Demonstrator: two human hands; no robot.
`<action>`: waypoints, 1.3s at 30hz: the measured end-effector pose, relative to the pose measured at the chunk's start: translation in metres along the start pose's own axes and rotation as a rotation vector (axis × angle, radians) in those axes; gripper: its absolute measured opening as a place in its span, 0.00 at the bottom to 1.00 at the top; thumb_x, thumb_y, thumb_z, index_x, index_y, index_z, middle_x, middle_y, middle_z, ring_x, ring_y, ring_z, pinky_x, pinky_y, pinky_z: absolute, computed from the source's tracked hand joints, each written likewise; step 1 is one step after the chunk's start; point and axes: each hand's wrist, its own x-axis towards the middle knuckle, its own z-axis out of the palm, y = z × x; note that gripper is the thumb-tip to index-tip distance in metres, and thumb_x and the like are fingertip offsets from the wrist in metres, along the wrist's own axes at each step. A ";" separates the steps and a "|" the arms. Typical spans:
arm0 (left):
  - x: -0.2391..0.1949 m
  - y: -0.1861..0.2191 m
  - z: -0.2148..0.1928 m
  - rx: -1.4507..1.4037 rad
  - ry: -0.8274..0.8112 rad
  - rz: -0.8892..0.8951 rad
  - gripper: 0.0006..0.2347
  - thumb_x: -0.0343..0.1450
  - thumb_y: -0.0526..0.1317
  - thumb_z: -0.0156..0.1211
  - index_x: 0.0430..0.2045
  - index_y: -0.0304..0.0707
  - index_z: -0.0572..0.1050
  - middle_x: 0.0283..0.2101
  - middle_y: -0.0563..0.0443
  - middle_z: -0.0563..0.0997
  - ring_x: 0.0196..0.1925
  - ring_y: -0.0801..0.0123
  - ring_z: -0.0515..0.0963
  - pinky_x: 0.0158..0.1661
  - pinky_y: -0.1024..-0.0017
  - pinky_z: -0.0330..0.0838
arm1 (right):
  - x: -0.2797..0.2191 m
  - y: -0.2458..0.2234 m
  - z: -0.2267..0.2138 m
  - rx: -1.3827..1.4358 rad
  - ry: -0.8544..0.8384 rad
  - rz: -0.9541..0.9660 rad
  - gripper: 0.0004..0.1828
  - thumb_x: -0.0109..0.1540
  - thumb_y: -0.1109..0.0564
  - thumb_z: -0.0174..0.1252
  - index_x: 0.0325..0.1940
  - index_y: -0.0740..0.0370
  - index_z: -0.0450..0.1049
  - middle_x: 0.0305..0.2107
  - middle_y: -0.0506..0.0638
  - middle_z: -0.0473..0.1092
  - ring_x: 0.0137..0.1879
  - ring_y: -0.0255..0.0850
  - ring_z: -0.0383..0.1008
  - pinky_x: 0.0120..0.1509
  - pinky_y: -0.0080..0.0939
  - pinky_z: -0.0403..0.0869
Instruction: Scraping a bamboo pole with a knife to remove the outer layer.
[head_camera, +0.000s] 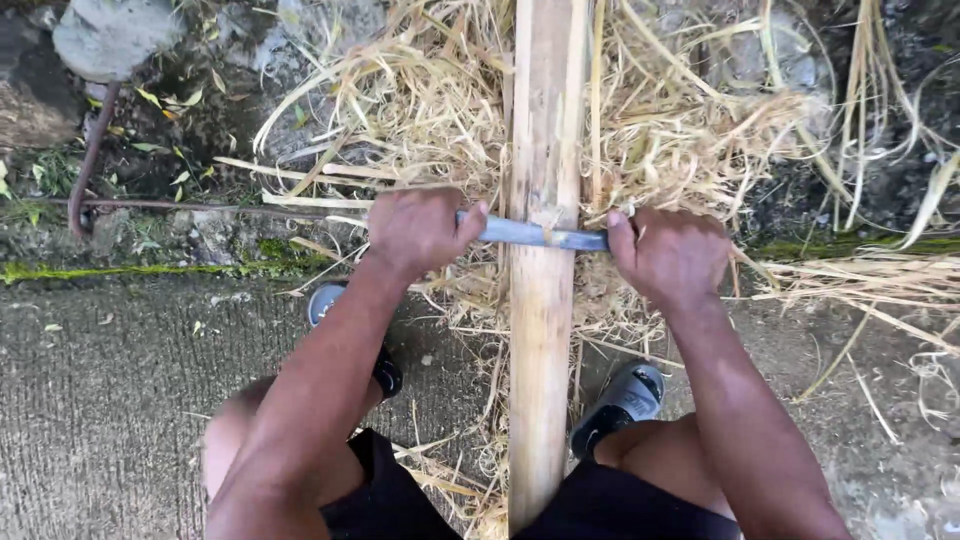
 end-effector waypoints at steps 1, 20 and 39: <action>-0.007 0.003 -0.002 -0.014 -0.012 -0.040 0.23 0.73 0.59 0.33 0.29 0.46 0.75 0.19 0.55 0.76 0.17 0.68 0.72 0.18 0.57 0.71 | -0.001 0.000 -0.002 0.007 -0.074 0.027 0.32 0.73 0.37 0.41 0.18 0.51 0.68 0.08 0.40 0.55 0.12 0.35 0.50 0.16 0.43 0.54; -0.053 -0.004 0.037 -0.007 -0.032 0.139 0.27 0.75 0.58 0.22 0.33 0.50 0.76 0.16 0.56 0.73 0.12 0.70 0.68 0.12 0.60 0.67 | -0.048 -0.009 -0.005 0.064 -0.051 -0.101 0.32 0.69 0.41 0.41 0.11 0.51 0.65 0.05 0.41 0.54 0.11 0.37 0.50 0.19 0.45 0.57; -0.062 0.001 0.049 0.110 -0.066 0.172 0.26 0.76 0.61 0.24 0.44 0.51 0.75 0.18 0.56 0.71 0.15 0.72 0.68 0.16 0.61 0.69 | -0.082 -0.020 -0.015 0.062 -0.091 0.022 0.33 0.72 0.37 0.37 0.17 0.53 0.67 0.10 0.44 0.57 0.15 0.38 0.53 0.24 0.47 0.61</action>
